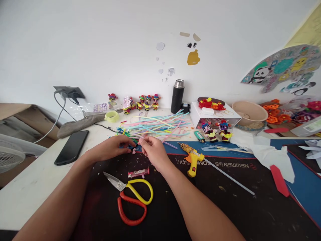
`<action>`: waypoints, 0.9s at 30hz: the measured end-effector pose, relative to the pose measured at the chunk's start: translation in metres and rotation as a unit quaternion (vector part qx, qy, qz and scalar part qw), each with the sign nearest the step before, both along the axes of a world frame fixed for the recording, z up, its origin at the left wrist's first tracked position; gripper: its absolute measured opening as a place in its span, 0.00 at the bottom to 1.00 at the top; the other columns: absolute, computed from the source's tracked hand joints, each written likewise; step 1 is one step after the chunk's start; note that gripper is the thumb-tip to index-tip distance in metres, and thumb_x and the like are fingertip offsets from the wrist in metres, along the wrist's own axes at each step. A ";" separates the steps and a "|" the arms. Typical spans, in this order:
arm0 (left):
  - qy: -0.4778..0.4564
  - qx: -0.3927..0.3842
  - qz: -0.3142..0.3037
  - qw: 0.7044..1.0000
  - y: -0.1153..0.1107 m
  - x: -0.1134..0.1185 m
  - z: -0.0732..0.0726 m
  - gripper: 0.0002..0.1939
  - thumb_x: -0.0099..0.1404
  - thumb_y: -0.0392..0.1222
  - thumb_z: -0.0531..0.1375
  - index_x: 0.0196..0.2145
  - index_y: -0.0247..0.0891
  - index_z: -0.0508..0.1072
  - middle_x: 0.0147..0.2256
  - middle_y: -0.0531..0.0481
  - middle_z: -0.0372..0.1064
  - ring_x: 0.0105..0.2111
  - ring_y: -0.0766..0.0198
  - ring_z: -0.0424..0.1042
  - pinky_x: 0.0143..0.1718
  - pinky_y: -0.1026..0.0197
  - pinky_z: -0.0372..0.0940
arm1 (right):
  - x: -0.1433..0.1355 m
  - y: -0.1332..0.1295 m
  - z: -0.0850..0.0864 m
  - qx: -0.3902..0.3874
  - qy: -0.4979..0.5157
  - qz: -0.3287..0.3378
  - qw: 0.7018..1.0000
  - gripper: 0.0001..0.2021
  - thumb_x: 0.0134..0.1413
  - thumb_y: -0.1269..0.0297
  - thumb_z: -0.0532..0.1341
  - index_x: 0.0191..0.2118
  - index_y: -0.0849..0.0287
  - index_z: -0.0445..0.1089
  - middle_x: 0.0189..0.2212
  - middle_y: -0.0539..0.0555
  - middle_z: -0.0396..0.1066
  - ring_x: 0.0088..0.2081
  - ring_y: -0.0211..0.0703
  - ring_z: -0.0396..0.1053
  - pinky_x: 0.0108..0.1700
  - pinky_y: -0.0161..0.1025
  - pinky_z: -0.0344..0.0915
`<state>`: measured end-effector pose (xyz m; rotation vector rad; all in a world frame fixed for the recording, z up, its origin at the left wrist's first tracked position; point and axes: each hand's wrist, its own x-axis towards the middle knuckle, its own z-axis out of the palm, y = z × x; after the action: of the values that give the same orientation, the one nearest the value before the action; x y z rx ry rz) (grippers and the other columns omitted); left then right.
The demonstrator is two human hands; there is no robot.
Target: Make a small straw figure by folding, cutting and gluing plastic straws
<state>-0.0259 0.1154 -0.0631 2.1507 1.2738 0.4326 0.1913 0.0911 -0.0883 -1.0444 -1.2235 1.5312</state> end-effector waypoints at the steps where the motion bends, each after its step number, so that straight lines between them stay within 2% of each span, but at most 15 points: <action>1: 0.007 0.004 0.013 1.000 0.000 0.000 0.001 0.12 0.60 0.46 0.64 0.40 0.46 0.84 0.33 0.50 0.77 0.33 0.55 0.73 0.35 0.59 0.63 | 0.000 0.000 0.000 0.000 -0.001 -0.001 1.000 0.19 0.54 0.43 0.67 0.33 0.57 0.73 0.18 0.44 0.62 0.21 0.36 0.57 0.26 0.36 0.54; 4: 0.024 0.015 0.032 0.999 0.001 0.000 0.001 0.11 0.62 0.46 0.63 0.38 0.44 0.84 0.30 0.50 0.75 0.31 0.55 0.71 0.33 0.59 0.61 | 0.000 0.000 0.000 0.005 -0.006 -0.001 1.000 0.19 0.55 0.44 0.67 0.33 0.57 0.72 0.18 0.44 0.62 0.21 0.36 0.57 0.26 0.36 0.53; 10: 0.028 0.025 -0.001 0.999 0.003 0.001 -0.009 0.10 0.63 0.45 0.62 0.39 0.45 0.84 0.34 0.48 0.77 0.35 0.54 0.72 0.38 0.58 0.62 | -0.001 0.000 -0.001 0.015 -0.019 0.001 1.000 0.18 0.54 0.44 0.66 0.32 0.56 0.70 0.18 0.44 0.62 0.21 0.37 0.58 0.26 0.37 0.53; 16: 0.032 0.035 -0.009 0.999 0.004 0.005 -0.016 0.10 0.63 0.45 0.63 0.39 0.45 0.84 0.32 0.48 0.76 0.33 0.54 0.71 0.35 0.58 0.62 | -0.001 0.000 -0.002 0.028 -0.031 0.003 0.999 0.17 0.56 0.46 0.65 0.32 0.56 0.69 0.18 0.44 0.62 0.21 0.37 0.58 0.26 0.37 0.53; 23: 0.063 0.000 -0.016 0.998 0.003 0.003 -0.005 0.13 0.66 0.49 0.60 0.41 0.42 0.82 0.34 0.49 0.74 0.34 0.56 0.71 0.36 0.59 0.62 | -0.001 -0.001 -0.003 0.039 -0.042 0.012 0.998 0.15 0.58 0.49 0.63 0.32 0.56 0.69 0.18 0.44 0.63 0.21 0.37 0.59 0.27 0.36 0.55; 27: 0.083 -0.011 -0.022 0.996 0.003 -0.001 -0.001 0.12 0.66 0.47 0.59 0.41 0.42 0.81 0.34 0.49 0.75 0.34 0.57 0.71 0.37 0.60 0.62 | -0.001 -0.001 -0.002 0.037 -0.047 0.017 0.998 0.15 0.59 0.50 0.63 0.33 0.56 0.69 0.18 0.44 0.63 0.21 0.37 0.58 0.26 0.36 0.54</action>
<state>-0.0267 0.1189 -0.0637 2.2289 1.3113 0.2240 0.1908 0.0900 -0.0906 -1.0629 -1.3584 1.4647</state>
